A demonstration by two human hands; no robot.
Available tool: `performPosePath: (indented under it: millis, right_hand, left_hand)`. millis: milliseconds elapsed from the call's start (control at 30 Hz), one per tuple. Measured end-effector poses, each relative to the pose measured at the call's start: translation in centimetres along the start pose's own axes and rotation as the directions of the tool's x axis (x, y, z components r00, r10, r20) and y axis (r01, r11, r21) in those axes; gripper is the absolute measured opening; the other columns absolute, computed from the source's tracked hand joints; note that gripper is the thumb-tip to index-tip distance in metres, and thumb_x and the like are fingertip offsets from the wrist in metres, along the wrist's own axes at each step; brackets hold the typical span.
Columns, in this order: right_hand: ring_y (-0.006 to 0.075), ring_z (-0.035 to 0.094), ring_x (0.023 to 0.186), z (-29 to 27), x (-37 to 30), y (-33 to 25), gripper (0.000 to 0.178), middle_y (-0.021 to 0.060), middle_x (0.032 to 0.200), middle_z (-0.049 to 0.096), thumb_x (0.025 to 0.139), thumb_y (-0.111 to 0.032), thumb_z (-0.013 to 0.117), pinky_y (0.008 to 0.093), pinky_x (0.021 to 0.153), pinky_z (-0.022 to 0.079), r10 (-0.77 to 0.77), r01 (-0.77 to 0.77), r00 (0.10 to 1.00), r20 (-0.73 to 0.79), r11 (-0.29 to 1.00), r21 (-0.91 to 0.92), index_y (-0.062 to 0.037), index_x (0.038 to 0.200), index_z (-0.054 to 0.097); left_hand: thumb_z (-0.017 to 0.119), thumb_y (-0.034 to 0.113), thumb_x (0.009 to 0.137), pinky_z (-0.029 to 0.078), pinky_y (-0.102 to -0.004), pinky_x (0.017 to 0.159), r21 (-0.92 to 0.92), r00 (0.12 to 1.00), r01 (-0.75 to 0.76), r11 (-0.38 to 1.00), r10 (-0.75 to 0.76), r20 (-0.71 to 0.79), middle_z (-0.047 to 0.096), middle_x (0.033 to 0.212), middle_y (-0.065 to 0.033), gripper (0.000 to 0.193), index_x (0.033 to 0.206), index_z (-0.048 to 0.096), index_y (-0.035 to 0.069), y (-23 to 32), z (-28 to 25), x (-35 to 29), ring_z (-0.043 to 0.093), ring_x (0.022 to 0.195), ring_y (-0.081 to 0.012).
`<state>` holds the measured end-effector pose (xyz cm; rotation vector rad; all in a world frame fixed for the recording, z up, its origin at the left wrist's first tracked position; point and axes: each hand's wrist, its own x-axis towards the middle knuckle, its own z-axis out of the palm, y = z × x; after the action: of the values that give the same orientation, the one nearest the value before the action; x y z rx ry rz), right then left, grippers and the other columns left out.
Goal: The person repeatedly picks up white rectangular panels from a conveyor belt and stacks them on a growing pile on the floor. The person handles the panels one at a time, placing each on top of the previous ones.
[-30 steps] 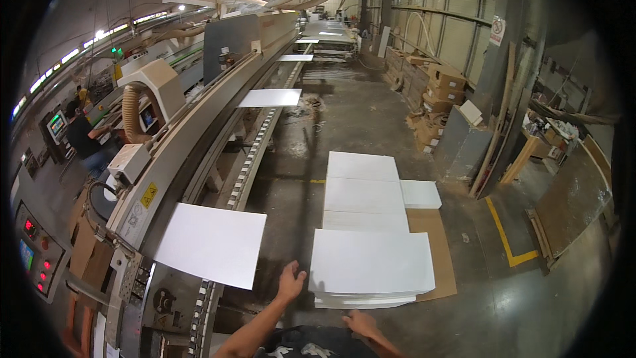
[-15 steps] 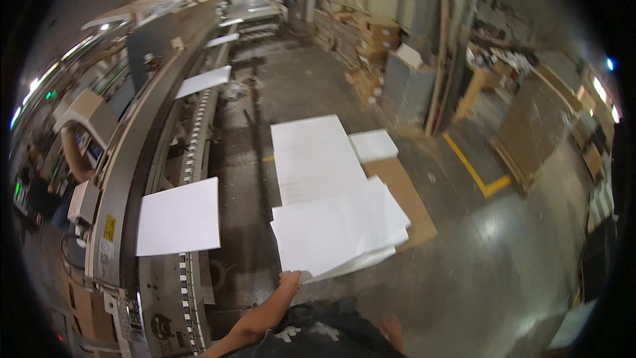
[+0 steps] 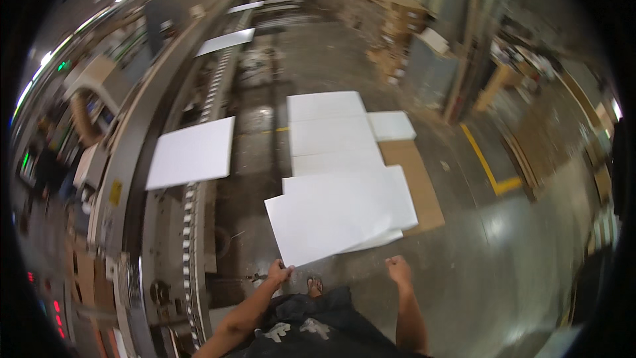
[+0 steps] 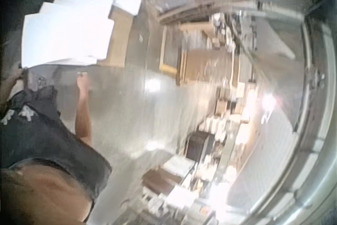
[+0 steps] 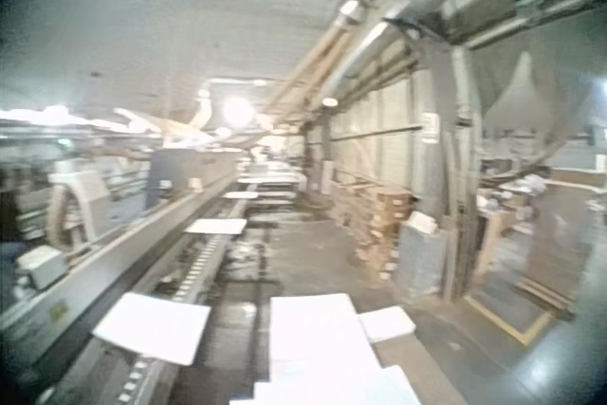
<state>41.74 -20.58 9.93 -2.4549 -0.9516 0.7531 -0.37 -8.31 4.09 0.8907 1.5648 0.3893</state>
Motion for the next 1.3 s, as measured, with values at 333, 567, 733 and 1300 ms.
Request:
performPosePath:
  millis: [333,567,733,1300]
  right_hand:
    - [0.0387,0.061,0.109,10.8,8.0,-4.1,0.051,0.0227,0.115,0.065,0.095,-0.047,0.058,0.0501,0.093,0.048,-0.039,-0.006,0.978,-0.204,0.976,-0.219,-0.0008,0.116,0.061]
    - [0.0371,0.065,0.102,28.0,4.5,-1.5,0.084,0.0263,0.112,0.068,0.095,-0.067,0.047,0.0443,0.090,0.049,-0.120,0.036,0.971,0.207,0.927,0.373,0.0123,0.113,0.064]
    - [0.0348,0.069,0.088,26.3,-11.1,-8.4,0.070,0.0228,0.101,0.072,0.100,-0.055,0.048,0.0444,0.079,0.053,-0.261,0.169,0.924,0.279,0.935,0.313,0.0118,0.108,0.067]
    - [0.0276,0.049,0.125,18.8,-43.8,-13.9,0.052,0.0181,0.140,0.050,0.098,-0.009,0.054,0.0383,0.106,0.038,-0.503,0.272,0.397,0.767,0.863,0.425,0.0074,0.145,0.036]
  left_hand:
    - [0.076,0.015,0.086,0.052,-0.0280,0.057,-0.170,0.948,-0.156,0.973,0.099,-0.304,0.065,0.082,-0.0040,0.030,0.108,0.064,0.000,-6.3,-17.7,-17.6,0.061,0.067,-0.0122]
    - [0.070,0.015,0.091,0.046,-0.0260,0.061,-0.259,0.777,-0.301,0.918,0.079,-0.624,0.062,0.082,-0.0018,0.023,0.105,0.064,-0.002,-9.3,-23.9,-30.7,0.055,0.067,-0.0092]
    - [0.068,0.012,0.091,0.049,-0.0258,0.065,-0.358,0.574,-0.430,0.829,-0.056,-0.817,0.063,0.079,-0.0012,0.026,0.111,0.066,-0.005,-20.2,-26.5,-36.9,0.057,0.068,-0.0093]
    - [0.055,0.012,0.099,0.055,-0.0329,0.062,-0.537,0.496,-0.589,0.604,-0.254,-0.830,0.069,0.093,-0.0095,0.034,0.130,0.052,-0.003,-32.2,-25.0,-39.2,0.066,0.078,-0.0172]
